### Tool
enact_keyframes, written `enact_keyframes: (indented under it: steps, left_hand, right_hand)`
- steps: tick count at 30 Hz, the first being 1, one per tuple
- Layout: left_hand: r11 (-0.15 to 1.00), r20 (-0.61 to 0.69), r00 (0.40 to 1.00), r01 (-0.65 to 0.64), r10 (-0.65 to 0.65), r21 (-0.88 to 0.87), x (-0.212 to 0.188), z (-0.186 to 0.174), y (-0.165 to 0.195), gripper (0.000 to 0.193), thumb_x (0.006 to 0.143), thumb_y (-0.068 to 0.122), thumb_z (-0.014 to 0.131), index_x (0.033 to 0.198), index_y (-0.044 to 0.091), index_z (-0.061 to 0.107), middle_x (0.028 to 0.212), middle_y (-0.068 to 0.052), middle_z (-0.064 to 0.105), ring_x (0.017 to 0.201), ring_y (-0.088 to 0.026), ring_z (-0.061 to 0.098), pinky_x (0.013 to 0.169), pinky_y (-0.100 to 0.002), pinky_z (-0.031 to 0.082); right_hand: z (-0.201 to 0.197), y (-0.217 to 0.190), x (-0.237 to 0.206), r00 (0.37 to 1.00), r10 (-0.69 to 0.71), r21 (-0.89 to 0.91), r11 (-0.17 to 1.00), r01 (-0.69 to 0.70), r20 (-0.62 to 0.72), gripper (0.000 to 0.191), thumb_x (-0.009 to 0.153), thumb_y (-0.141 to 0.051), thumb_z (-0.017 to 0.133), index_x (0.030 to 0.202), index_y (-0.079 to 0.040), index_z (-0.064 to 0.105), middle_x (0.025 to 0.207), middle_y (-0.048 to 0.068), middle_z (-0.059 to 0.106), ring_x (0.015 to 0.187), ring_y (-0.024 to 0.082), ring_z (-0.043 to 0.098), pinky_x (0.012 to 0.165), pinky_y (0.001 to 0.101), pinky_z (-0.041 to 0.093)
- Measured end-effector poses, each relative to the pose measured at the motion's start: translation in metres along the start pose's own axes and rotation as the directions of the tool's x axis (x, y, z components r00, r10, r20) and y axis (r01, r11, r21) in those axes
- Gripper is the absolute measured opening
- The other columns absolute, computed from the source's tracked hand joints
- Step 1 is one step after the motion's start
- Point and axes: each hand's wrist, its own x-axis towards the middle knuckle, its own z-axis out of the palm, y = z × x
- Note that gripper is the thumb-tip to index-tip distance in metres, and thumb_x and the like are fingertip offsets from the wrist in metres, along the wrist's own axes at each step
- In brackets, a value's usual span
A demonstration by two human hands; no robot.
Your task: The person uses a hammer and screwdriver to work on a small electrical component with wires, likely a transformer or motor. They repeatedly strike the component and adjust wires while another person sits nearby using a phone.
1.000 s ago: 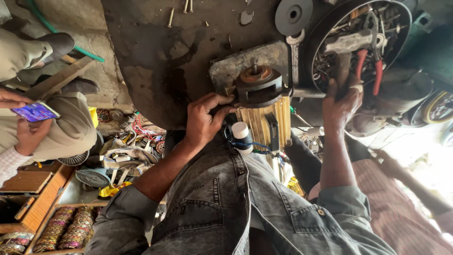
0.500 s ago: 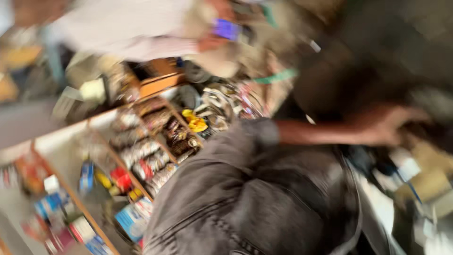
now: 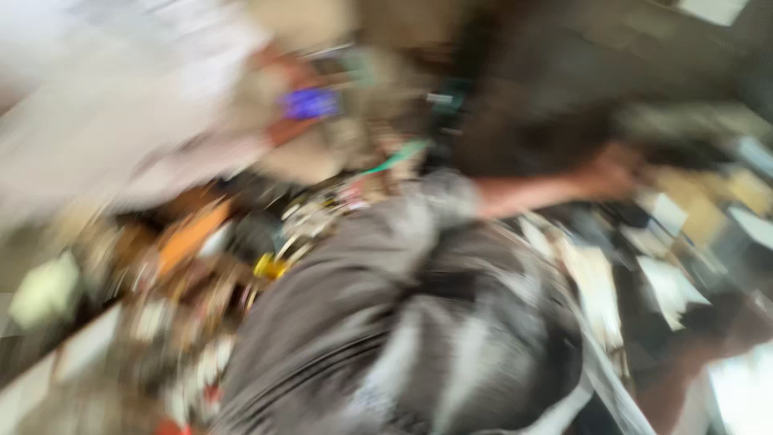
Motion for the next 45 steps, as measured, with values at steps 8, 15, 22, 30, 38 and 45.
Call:
enact_keyframes:
  steps: [8,15,22,30,38,45]
  left_hand:
    - [0.950,-0.023,0.989,-0.147,0.146,-0.276,-0.031,0.019,-0.060,0.047,0.100,0.030,0.072,0.135,0.001,0.058,0.119,-0.017,0.071,0.109,-0.031,0.071,0.096,-0.041,0.056]
    - [0.951,-0.042,0.987,-0.163,0.157,-0.264,-0.046,0.027,-0.066,0.054,0.106,0.023,0.063,0.151,0.002,0.044,0.140,-0.022,0.054,0.128,-0.033,0.059,0.108,-0.041,0.051]
    - [0.928,0.009,0.991,-0.119,0.130,-0.353,-0.050,0.034,-0.056,0.067,0.105,0.032,0.062,0.158,0.002,0.034,0.147,-0.022,0.049,0.135,-0.036,0.054,0.112,-0.042,0.049]
    - [0.947,-0.005,0.990,-0.133,0.138,-0.292,-0.049,0.026,-0.049,0.065,0.105,0.026,0.069,0.157,0.004,0.039,0.145,-0.021,0.049,0.127,-0.032,0.056,0.107,-0.040,0.050]
    - [0.949,0.043,0.994,-0.086,0.104,-0.304,-0.044,0.029,-0.050,0.061,0.097,0.022,0.073,0.149,0.003,0.048,0.134,-0.016,0.057,0.104,-0.021,0.069,0.088,-0.034,0.061]
    - [0.953,0.014,0.995,-0.091,0.099,-0.289,-0.042,0.032,-0.050,0.057,0.095,0.021,0.078,0.143,0.001,0.054,0.129,-0.017,0.066,0.107,-0.021,0.070,0.090,-0.036,0.060]
  right_hand:
    - [0.044,-0.189,-0.112,0.945,0.255,0.564,0.758,-0.327,0.206,0.057,0.105,-0.017,0.059,0.158,-0.015,0.036,0.083,0.003,0.063,0.062,0.012,0.058,0.053,0.0299,0.049]
    - [0.031,-0.279,-0.079,0.984,0.160,0.361,0.916,-0.177,0.075,0.053,0.113,-0.018,0.054,0.163,-0.010,0.040,0.083,0.003,0.064,0.063,0.009,0.062,0.055,0.0264,0.050]
    - [0.041,-0.264,-0.056,0.978,0.177,0.140,0.971,-0.192,0.110,0.054,0.110,-0.018,0.058,0.161,-0.007,0.045,0.093,0.006,0.069,0.066,0.009,0.058,0.057,0.0263,0.051]
    - [0.030,-0.252,-0.048,0.995,-0.068,0.138,0.989,0.058,0.068,0.051,0.115,-0.017,0.055,0.164,-0.011,0.041,0.109,0.009,0.072,0.075,0.009,0.063,0.065,0.0282,0.054]
    - [-0.005,-0.194,-0.052,0.775,0.626,0.441,0.674,-0.593,0.086,0.040,0.106,-0.020,0.070,0.130,0.007,0.054,0.087,0.005,0.075,0.065,0.014,0.067,0.054,0.0301,0.053]
    - [-0.049,-0.097,0.060,0.976,-0.021,-0.159,0.987,-0.015,-0.219,0.033,0.100,-0.019,0.078,0.126,-0.001,0.069,0.102,0.022,0.066,0.092,0.034,0.065,0.078,0.0411,0.050]
